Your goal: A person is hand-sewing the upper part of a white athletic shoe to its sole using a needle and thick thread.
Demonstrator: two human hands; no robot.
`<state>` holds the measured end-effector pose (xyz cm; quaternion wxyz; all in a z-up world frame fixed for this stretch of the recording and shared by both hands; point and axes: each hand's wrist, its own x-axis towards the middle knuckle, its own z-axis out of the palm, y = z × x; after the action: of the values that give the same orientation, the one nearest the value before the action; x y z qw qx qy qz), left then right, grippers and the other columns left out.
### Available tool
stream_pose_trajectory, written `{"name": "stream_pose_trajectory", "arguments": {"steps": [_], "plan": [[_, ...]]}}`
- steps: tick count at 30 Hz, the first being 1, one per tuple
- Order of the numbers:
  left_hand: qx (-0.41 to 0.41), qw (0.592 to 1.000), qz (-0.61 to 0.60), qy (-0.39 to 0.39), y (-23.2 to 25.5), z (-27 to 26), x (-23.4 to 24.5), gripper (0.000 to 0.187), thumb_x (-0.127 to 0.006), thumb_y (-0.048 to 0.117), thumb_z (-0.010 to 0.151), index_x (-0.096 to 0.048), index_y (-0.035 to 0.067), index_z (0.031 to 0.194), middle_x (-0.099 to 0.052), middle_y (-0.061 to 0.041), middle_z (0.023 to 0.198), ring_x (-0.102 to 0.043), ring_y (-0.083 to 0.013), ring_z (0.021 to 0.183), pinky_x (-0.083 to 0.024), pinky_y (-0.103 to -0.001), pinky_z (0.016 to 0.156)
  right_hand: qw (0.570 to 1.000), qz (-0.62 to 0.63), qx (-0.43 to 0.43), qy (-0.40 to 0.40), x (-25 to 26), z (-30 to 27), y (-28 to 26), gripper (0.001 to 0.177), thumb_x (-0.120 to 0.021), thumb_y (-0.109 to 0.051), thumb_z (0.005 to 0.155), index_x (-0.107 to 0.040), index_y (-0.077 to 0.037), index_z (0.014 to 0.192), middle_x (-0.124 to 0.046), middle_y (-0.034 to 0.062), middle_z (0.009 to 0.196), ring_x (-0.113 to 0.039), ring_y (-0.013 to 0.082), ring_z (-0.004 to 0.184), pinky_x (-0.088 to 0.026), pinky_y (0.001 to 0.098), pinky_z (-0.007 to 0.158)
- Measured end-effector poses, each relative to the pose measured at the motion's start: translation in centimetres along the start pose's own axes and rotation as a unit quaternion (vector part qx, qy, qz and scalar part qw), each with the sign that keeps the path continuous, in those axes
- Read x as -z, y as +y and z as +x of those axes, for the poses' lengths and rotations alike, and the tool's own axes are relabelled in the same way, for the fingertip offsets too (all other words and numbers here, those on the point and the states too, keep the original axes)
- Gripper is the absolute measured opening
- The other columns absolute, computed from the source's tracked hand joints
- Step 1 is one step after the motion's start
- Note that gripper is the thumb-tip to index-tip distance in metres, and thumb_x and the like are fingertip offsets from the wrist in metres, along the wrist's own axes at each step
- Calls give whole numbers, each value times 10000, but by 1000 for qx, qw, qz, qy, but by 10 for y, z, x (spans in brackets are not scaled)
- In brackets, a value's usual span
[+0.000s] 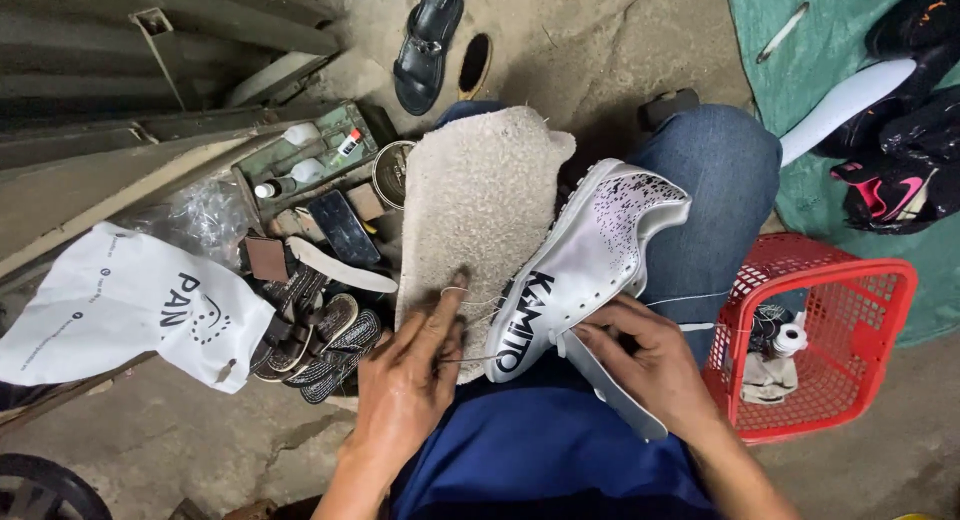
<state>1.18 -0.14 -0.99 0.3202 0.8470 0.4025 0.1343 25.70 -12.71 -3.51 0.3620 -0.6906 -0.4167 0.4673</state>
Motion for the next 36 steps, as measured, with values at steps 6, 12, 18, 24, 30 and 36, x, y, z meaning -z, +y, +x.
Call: {"name": "stream_pose_trajectory", "arguments": {"steps": [6,12,18,24,30,36], "plan": [[-17,1000,-15,-9,5,10,-7,550,-718,33,968,-535,131,1478,-654,-9,904,-553,-116,670,-613,-305,619,936,-305,100,143,-6,-18,-6,191,-725,-186,958,-595,-95,852,-567,19,789,-499,120,580,-373,309,413],[-25,1000,-9,3,6,12,-8,532,-710,-3,944,-566,102,1445,-670,-33,955,-602,-141,731,-611,-325,649,891,-397,101,196,8,-25,23,355,-616,-69,1005,-384,-94,737,-349,26,625,-333,170,498,-251,396,400],[-53,998,26,30,7,21,-11,410,-769,68,933,-670,127,1326,-669,4,944,-656,-134,756,-561,-323,620,900,-394,35,184,17,-28,33,343,-668,-114,989,-412,-100,761,-416,31,615,-405,195,493,-305,414,440],[22,978,-173,-112,0,10,11,51,-653,73,885,-652,115,914,-748,14,892,-724,-156,758,-565,-321,698,909,-380,9,170,28,-21,29,402,-677,-230,1028,-438,-123,724,-433,-2,585,-410,168,485,-323,380,458],[348,887,-171,-252,-68,-31,62,273,-684,343,898,-808,195,1091,-853,23,1068,-798,-131,962,-585,-285,921,895,-403,95,165,29,-15,27,407,-669,-139,1024,-416,-117,706,-397,3,558,-352,150,454,-292,354,391],[560,817,-40,-128,-150,-77,93,374,-656,408,974,-817,101,1115,-444,-98,450,-402,-208,438,-442,-370,549,864,-456,-39,210,88,-34,74,345,-661,-165,1121,-540,-114,802,-507,55,629,-474,227,551,-345,428,530]]}}
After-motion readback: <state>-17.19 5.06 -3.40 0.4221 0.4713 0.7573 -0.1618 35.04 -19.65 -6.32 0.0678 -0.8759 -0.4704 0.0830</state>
